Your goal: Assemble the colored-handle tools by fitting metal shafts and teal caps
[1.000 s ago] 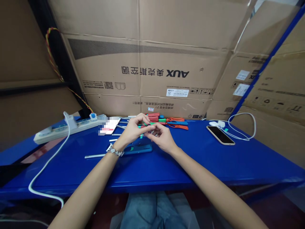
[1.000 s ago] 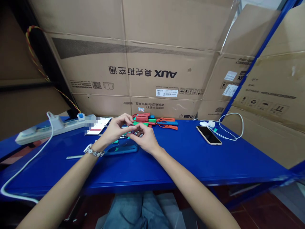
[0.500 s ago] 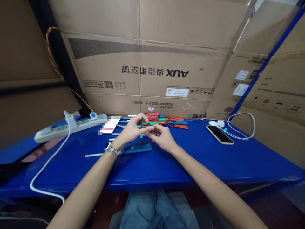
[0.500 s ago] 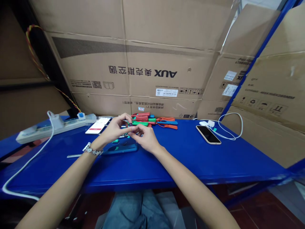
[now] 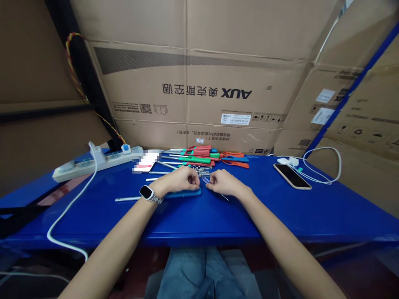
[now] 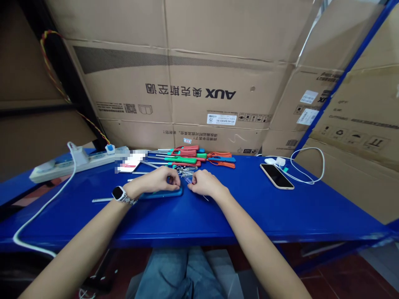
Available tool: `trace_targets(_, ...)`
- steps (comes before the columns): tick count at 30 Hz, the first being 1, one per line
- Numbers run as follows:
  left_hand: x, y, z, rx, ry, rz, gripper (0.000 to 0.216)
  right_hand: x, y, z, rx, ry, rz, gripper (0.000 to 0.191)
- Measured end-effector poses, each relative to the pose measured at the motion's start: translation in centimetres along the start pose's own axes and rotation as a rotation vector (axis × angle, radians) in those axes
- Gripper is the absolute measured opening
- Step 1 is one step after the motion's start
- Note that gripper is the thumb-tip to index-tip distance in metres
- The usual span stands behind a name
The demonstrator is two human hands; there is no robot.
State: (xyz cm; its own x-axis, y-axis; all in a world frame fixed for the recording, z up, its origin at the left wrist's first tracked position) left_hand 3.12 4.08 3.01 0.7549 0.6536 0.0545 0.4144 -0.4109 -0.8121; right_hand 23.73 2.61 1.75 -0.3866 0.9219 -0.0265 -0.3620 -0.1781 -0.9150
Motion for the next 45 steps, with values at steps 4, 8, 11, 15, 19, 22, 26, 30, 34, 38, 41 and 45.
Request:
trace_targets(4,0.1,0.4,-0.7,0.059,-0.022,-0.019,0.008,-0.4,-0.1,0.4,-0.027,0.068,0.023,0.018)
trace_targets(8,0.1,0.6,-1.1,0.085,-0.043,-0.014,0.011,-0.8,-0.6,1.3,-0.072,-0.025,-0.040,0.024)
trace_targets(11,0.2,0.7,-1.2,0.085,-0.059,-0.017,0.011,-0.9,-0.6,1.9,-0.076,-0.171,0.021,0.034)
trace_targets(15,0.1,0.6,-1.4,0.070,-0.054,-0.028,0.010,-0.7,0.0,2.0,-0.108,-0.219,0.090,0.040)
trace_targets(19,0.1,0.6,-1.8,0.061,-0.046,-0.046,0.010,-0.5,0.2,1.8,-0.057,-0.239,0.078,0.036)
trace_targets(22,0.0,0.5,-1.9,0.049,-0.015,-0.063,0.009,-0.5,0.1,1.9,-0.044,-0.234,0.076,0.036)
trace_targets(26,-0.2,-0.2,-1.8,-0.003,0.034,-0.141,0.007,-0.4,0.0,1.9,0.019,-0.232,0.068,0.034)
trace_targets(30,-0.7,-1.6,-1.4,-0.061,0.091,-0.285,0.011,-0.2,-0.2,1.4,0.371,-0.307,0.025,0.031)
trace_targets(34,-1.7,-3.5,-0.6,-0.100,0.061,-0.472,0.022,0.5,-0.2,1.0,0.871,-0.315,0.017,0.043)
trace_targets(38,-2.4,-4.8,0.1,-0.186,0.036,-0.649,0.031,1.2,-0.2,1.3,1.209,-0.297,-0.075,0.053)
trace_targets(41,-2.6,-5.1,0.1,-0.242,0.051,-0.666,0.032,1.4,-0.7,1.2,1.350,-0.273,-0.190,0.056)
trace_targets(45,-2.4,-5.1,0.1,-0.274,0.074,-0.646,0.031,1.3,-1.4,0.8,1.461,-0.246,-0.302,0.050)
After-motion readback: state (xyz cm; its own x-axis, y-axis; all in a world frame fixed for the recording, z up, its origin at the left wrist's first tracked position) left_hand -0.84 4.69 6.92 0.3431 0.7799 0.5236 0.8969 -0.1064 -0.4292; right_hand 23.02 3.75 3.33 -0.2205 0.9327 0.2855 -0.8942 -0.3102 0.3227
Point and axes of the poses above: each hand's wrist, its own x-axis towards the middle knuckle, its own y-axis out of the palm, z = x × y, the point moved 1 cm from there along x, towards the middle knuckle, and after that the axes turned 6 degrees about z, right-handed, at the moved point
